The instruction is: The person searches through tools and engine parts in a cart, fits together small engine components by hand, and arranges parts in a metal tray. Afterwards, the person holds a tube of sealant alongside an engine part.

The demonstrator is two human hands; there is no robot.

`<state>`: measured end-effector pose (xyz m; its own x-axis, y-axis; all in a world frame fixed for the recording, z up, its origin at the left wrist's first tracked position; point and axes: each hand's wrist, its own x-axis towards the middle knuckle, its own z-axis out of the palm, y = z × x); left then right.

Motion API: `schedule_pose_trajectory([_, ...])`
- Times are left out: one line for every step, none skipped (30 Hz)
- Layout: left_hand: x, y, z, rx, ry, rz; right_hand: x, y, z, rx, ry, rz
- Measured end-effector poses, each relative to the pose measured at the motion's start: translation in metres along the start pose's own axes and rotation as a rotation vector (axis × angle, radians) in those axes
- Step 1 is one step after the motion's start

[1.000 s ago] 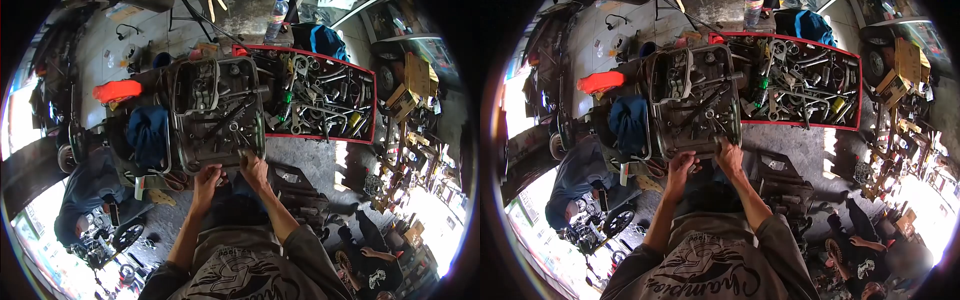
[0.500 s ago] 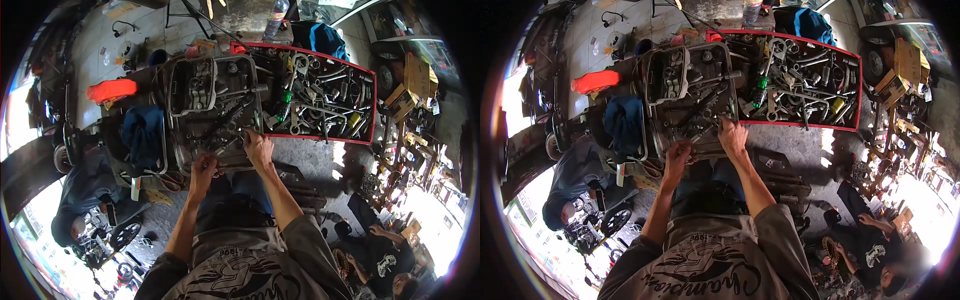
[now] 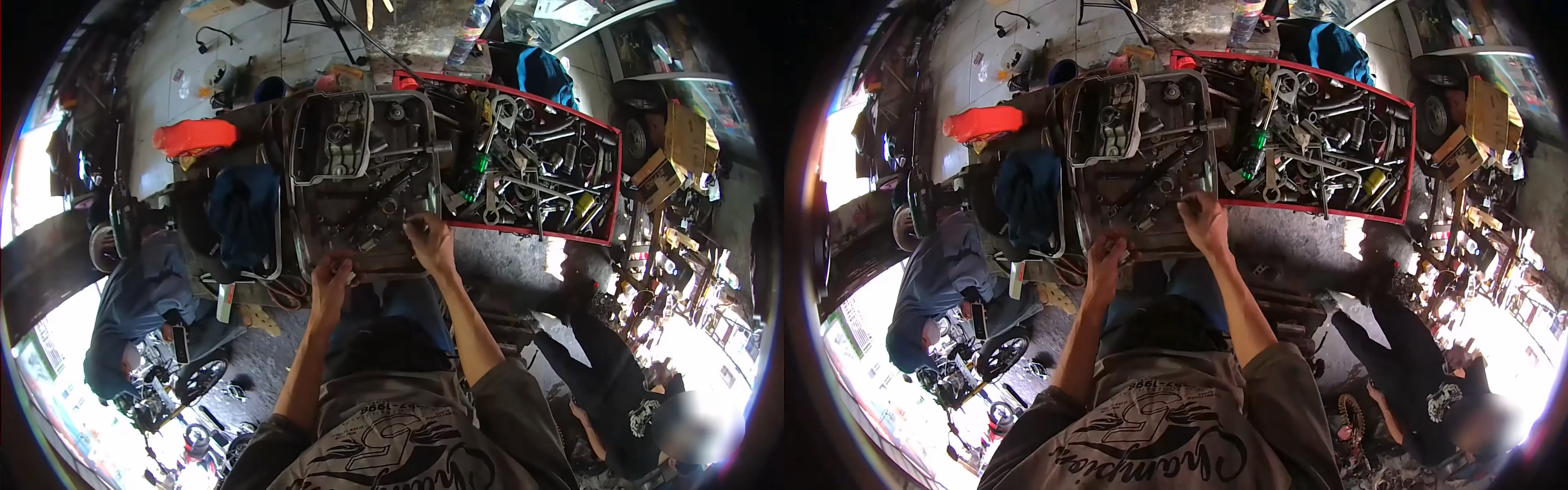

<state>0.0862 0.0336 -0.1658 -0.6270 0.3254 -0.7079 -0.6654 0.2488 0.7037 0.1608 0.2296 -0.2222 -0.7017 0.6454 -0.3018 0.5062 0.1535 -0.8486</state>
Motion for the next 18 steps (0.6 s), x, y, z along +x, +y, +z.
schedule_pose_trajectory([0.004,-0.002,-0.002,0.001,0.002,0.002,-0.002,0.002,-0.001,0.153,-0.054,0.102])
schedule_pose_trajectory([0.009,-0.003,-0.004,0.074,0.01,0.081,-0.005,0.004,-0.002,0.155,-0.056,0.102])
schedule_pose_trajectory([0.013,-0.002,-0.004,0.147,0.017,0.159,-0.008,0.005,-0.004,0.24,-0.064,0.171])
schedule_pose_trajectory([0.018,0.0,-0.005,0.146,0.018,0.159,-0.01,0.006,-0.005,0.324,-0.073,0.239])
schedule_pose_trajectory([0.022,0.002,-0.006,0.138,0.028,0.165,-0.011,0.007,-0.005,0.323,-0.073,0.239])
schedule_pose_trajectory([0.025,0.005,-0.006,0.129,0.037,0.171,-0.012,0.009,-0.005,0.302,-0.059,0.192])
schedule_pose_trajectory([0.026,0.007,-0.006,0.129,0.035,0.171,-0.013,0.01,-0.005,0.281,-0.043,0.144])
schedule_pose_trajectory([0.028,0.01,-0.005,0.104,0.039,0.176,-0.014,0.011,-0.005,0.28,-0.041,0.143])
schedule_pose_trajectory([0.028,0.011,-0.006,0.08,0.044,0.181,-0.015,0.01,-0.004,0.249,-0.033,0.172])
schedule_pose_trajectory([0.029,0.011,-0.008,0.081,0.042,0.182,-0.015,0.008,-0.004,0.219,-0.025,0.201])
schedule_pose_trajectory([0.029,0.011,-0.01,0.087,0.032,0.176,-0.015,0.008,-0.003,0.22,-0.022,0.201])
schedule_pose_trajectory([0.03,0.01,-0.011,0.094,0.022,0.17,-0.015,0.008,-0.002,0.227,-0.018,0.2])
schedule_pose_trajectory([0.029,0.008,-0.012,0.095,0.02,0.171,-0.015,0.009,-0.002,0.234,-0.013,0.198])
schedule_pose_trajectory([0.028,0.006,-0.012,0.078,0.039,0.157,-0.015,0.009,-0.002,0.234,-0.011,0.198])
schedule_pose_trajectory([0.027,0.003,-0.012,0.06,0.059,0.142,-0.015,0.007,-0.003,0.203,0.004,0.197])
schedule_pose_trajectory([0.027,0.001,-0.013,0.06,0.058,0.144,-0.015,0.005,-0.003,0.171,0.018,0.195])
schedule_pose_trajectory([0.026,-0.001,-0.015,0.057,0.061,0.138,-0.015,0.004,-0.003,0.172,0.019,0.194])
schedule_pose_trajectory([0.024,-0.001,-0.014,0.055,0.063,0.132,-0.015,0.004,-0.002,0.178,0.031,0.229])
